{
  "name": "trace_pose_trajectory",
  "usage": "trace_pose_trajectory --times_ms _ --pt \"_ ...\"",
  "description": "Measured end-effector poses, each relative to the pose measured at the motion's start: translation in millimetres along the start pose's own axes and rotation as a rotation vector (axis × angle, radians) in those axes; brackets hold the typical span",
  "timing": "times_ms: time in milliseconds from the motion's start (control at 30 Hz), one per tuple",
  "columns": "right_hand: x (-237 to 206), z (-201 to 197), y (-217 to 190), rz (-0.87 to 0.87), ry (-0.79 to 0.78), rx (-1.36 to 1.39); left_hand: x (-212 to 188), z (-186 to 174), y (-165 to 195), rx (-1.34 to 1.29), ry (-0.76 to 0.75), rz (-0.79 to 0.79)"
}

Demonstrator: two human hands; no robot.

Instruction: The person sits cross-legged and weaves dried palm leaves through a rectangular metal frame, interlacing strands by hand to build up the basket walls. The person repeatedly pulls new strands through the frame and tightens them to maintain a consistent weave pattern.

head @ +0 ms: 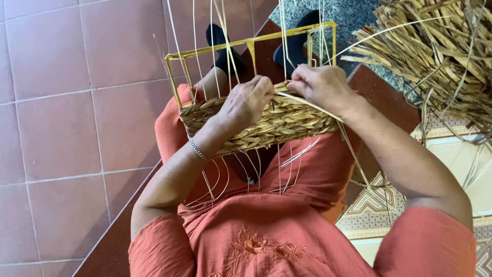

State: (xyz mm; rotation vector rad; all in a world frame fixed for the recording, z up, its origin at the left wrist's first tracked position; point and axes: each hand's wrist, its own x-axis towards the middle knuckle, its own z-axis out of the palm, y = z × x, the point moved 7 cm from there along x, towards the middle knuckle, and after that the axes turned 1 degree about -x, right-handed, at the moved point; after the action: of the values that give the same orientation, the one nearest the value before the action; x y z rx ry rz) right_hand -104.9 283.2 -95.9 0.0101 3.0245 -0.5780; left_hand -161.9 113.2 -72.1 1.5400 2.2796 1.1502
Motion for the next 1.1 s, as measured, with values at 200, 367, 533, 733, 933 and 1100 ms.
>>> trace_pose_trajectory --times_ms 200,367,533,733,933,1100 --pt "-11 15 10 -0.052 0.066 -0.037 15 2 -24 -0.079 -0.031 -0.198" --pt "-69 -30 67 0.233 0.009 0.486 26 6 -40 -0.047 0.084 -0.337" --pt "-117 -108 83 0.224 0.438 -0.409 32 30 -35 0.132 -0.023 -0.508" --pt "-112 -53 -11 -0.253 0.506 -0.382 44 46 -29 0.251 -0.247 -0.414" --pt "-78 -12 -19 -0.239 0.405 -0.187 38 25 -19 -0.082 -0.038 -0.132" --pt "-66 -3 19 0.246 -0.096 0.195 29 18 -8 -0.306 -0.224 -0.084"
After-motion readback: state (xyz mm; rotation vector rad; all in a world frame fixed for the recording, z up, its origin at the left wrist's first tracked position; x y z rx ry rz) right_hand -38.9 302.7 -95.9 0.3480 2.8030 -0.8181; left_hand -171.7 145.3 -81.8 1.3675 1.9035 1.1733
